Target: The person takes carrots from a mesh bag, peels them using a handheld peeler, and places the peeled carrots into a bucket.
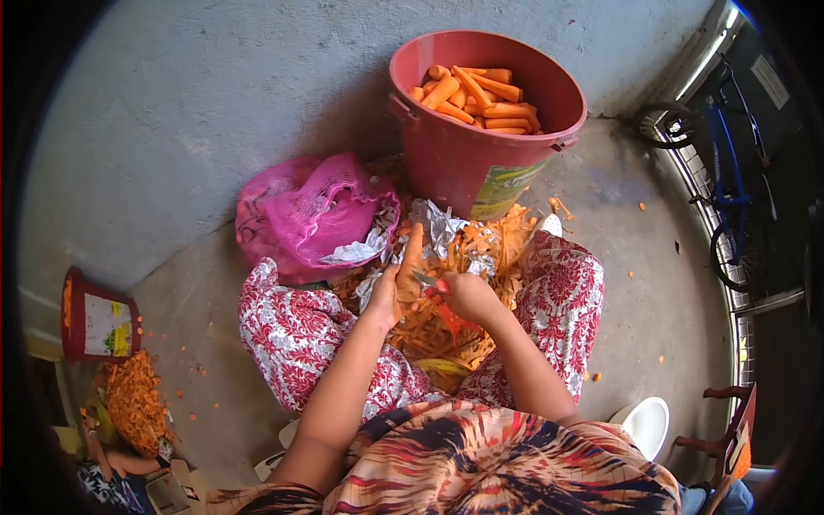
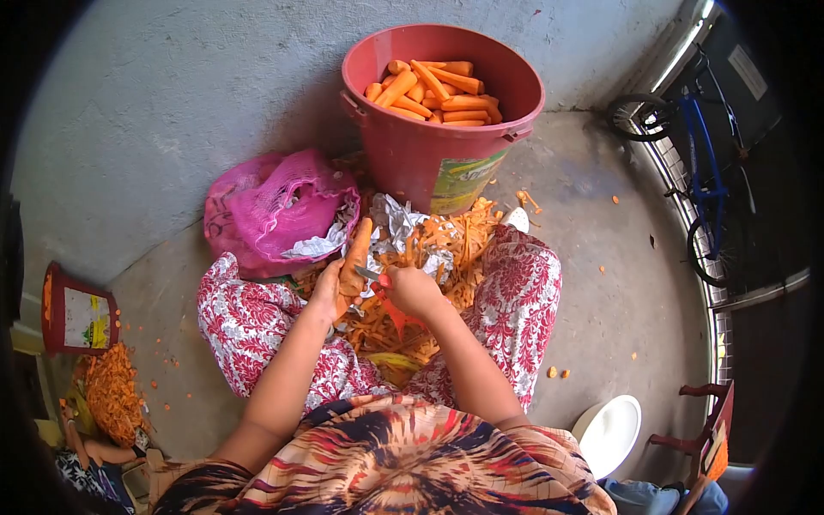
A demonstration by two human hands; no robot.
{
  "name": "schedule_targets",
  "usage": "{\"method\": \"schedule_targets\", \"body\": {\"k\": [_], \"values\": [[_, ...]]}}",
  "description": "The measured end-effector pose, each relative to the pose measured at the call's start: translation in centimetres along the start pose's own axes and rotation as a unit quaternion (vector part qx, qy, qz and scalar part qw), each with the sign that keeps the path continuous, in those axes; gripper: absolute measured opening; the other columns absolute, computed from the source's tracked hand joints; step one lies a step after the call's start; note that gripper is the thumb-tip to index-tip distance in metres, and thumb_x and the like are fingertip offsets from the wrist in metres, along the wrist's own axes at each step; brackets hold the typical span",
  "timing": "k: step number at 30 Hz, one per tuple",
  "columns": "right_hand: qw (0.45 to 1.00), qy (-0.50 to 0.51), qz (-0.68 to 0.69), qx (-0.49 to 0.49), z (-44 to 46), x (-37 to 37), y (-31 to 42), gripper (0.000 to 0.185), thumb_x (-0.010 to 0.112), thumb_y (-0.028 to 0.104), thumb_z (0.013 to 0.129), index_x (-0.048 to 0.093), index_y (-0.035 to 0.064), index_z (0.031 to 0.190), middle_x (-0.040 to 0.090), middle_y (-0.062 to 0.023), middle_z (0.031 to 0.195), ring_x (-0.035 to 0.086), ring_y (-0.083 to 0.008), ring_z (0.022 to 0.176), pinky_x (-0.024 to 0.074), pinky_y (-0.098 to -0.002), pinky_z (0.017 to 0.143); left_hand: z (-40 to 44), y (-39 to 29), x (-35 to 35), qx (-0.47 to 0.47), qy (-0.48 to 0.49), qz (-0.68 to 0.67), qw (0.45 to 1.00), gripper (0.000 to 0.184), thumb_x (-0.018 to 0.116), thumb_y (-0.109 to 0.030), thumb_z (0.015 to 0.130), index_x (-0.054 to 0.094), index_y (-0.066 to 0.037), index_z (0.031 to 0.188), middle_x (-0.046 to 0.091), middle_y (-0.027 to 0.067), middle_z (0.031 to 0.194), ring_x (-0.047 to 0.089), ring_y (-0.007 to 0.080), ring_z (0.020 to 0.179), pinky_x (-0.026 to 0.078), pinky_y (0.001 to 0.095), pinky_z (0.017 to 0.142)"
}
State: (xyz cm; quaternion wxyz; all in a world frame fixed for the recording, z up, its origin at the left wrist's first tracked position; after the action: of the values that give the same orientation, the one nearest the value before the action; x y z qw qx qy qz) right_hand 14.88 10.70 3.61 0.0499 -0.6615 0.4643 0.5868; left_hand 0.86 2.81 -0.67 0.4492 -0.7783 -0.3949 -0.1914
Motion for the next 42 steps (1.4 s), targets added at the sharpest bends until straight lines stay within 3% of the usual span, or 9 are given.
{"method": "schedule_targets", "body": {"k": [11, 17, 20, 26, 29, 32, 36, 39, 42], "values": [[0.999, -0.013, -0.031, -0.005, 0.2, 1.3, -0.7, 0.019, 0.047, 0.017, 0.074, 0.054, -0.0003, 0.079, 0.058, -0.0191, 0.072, 0.058, -0.0341, 0.069, 0.0455, -0.0413, 0.063, -1.1, -0.3, 1.4, -0.052, -0.016, 0.081, 0.995, 0.033, 0.026, -0.032, 0.086, 0.048, -0.007, 0.088, 0.053, 0.0046, 0.068, 0.050, 0.0141, 0.052, 0.033, 0.0246, 0.037], [0.992, -0.075, -0.069, 0.075, 0.9, 2.1, -0.7, 0.018, 0.044, 0.016, 0.077, 0.053, 0.0007, 0.077, 0.059, -0.0194, 0.074, 0.059, -0.0328, 0.068, 0.0477, -0.0402, 0.060, -0.6, 0.4, 0.6, -0.062, -0.004, 0.096, 0.993, 0.034, 0.025, -0.035, 0.087, 0.047, -0.009, 0.088, 0.053, 0.0025, 0.069, 0.050, 0.0116, 0.055, 0.033, 0.0236, 0.038], [0.979, -0.103, -0.055, 0.166, 2.5, 1.9, -3.8, 0.018, 0.045, 0.017, 0.078, 0.053, 0.0014, 0.078, 0.059, -0.0195, 0.076, 0.059, -0.0322, 0.071, 0.0477, -0.0399, 0.062, -1.2, 0.8, 0.6, -0.097, 0.032, 0.119, 0.988, 0.032, 0.031, -0.035, 0.085, 0.046, -0.007, 0.089, 0.052, 0.0058, 0.069, 0.051, 0.0155, 0.056, 0.036, 0.0269, 0.039], [0.947, -0.185, 0.026, 0.262, 2.6, 0.5, -6.4, 0.021, 0.050, 0.018, 0.076, 0.055, -0.0002, 0.084, 0.059, -0.0196, 0.078, 0.058, -0.0333, 0.075, 0.0454, -0.0396, 0.067, -0.7, 1.1, 0.2, -0.073, 0.018, 0.017, 0.997, 0.033, 0.033, -0.035, 0.084, 0.047, -0.006, 0.094, 0.054, 0.0076, 0.071, 0.052, 0.0174, 0.056, 0.037, 0.0281, 0.041], [0.967, -0.175, 0.073, 0.171, 2.5, 0.3, -6.1, 0.023, 0.046, 0.020, 0.078, 0.055, -0.0004, 0.084, 0.059, -0.0194, 0.079, 0.058, -0.0323, 0.074, 0.0459, -0.0405, 0.065, -0.7, 0.1, 0.3, -0.059, 0.040, -0.020, 0.997, 0.033, 0.033, -0.034, 0.083, 0.048, -0.007, 0.095, 0.054, 0.0076, 0.071, 0.053, 0.0178, 0.058, 0.037, 0.0280, 0.042], [0.949, -0.125, 0.286, 0.050, 0.8, -0.9, -2.6, 0.022, 0.045, 0.020, 0.079, 0.055, 0.0010, 0.080, 0.058, -0.0201, 0.079, 0.057, -0.0337, 0.072, 0.0447, -0.0409, 0.064, -0.6, -0.1, 0.2, -0.061, 0.062, -0.049, 0.995, 0.033, 0.033, -0.034, 0.084, 0.048, -0.007, 0.095, 0.054, 0.0072, 0.071, 0.051, 0.0166, 0.058, 0.036, 0.0267, 0.042], [0.998, -0.055, 0.041, 0.008, -0.3, -0.1, -0.2, 0.018, 0.044, 0.019, 0.079, 0.052, 0.0032, 0.079, 0.058, -0.0189, 0.074, 0.056, -0.0353, 0.070, 0.0429, -0.0425, 0.064, -0.6, -0.4, 0.7, -0.019, 0.042, -0.014, 0.999, 0.033, 0.032, -0.036, 0.085, 0.048, -0.009, 0.094, 0.053, 0.0053, 0.071, 0.049, 0.0149, 0.056, 0.035, 0.0261, 0.042], [0.999, -0.011, 0.030, 0.002, -0.2, 0.8, 0.1, 0.017, 0.046, 0.018, 0.077, 0.052, 0.0029, 0.080, 0.057, -0.0190, 0.073, 0.056, -0.0350, 0.072, 0.0425, -0.0430, 0.065, -0.5, -0.3, 0.8, -0.016, -0.050, -0.003, 0.999, 0.033, 0.031, -0.037, 0.086, 0.048, -0.010, 0.092, 0.052, 0.0033, 0.068, 0.049, 0.0138, 0.056, 0.034, 0.0256, 0.041], [0.999, 0.010, 0.029, -0.020, -0.1, 1.6, 0.0, 0.017, 0.049, 0.016, 0.073, 0.052, 0.0016, 0.081, 0.057, -0.0195, 0.077, 0.055, -0.0349, 0.075, 0.0426, -0.0426, 0.067, 0.1, 0.0, 0.4, -0.012, -0.048, 0.028, 0.998, 0.032, 0.030, -0.036, 0.086, 0.048, -0.010, 0.090, 0.051, 0.0019, 0.066, 0.048, 0.0129, 0.054, 0.033, 0.0252, 0.039]]}}
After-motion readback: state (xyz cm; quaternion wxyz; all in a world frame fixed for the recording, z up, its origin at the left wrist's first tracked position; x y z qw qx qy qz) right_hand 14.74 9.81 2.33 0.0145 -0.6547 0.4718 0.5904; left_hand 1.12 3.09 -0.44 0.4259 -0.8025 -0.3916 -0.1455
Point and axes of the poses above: each hand's wrist, its own z-axis towards the middle knuckle, its own x-axis out of the palm, y = z × x, the point moved 1 cm from there along z, towards the middle knuckle
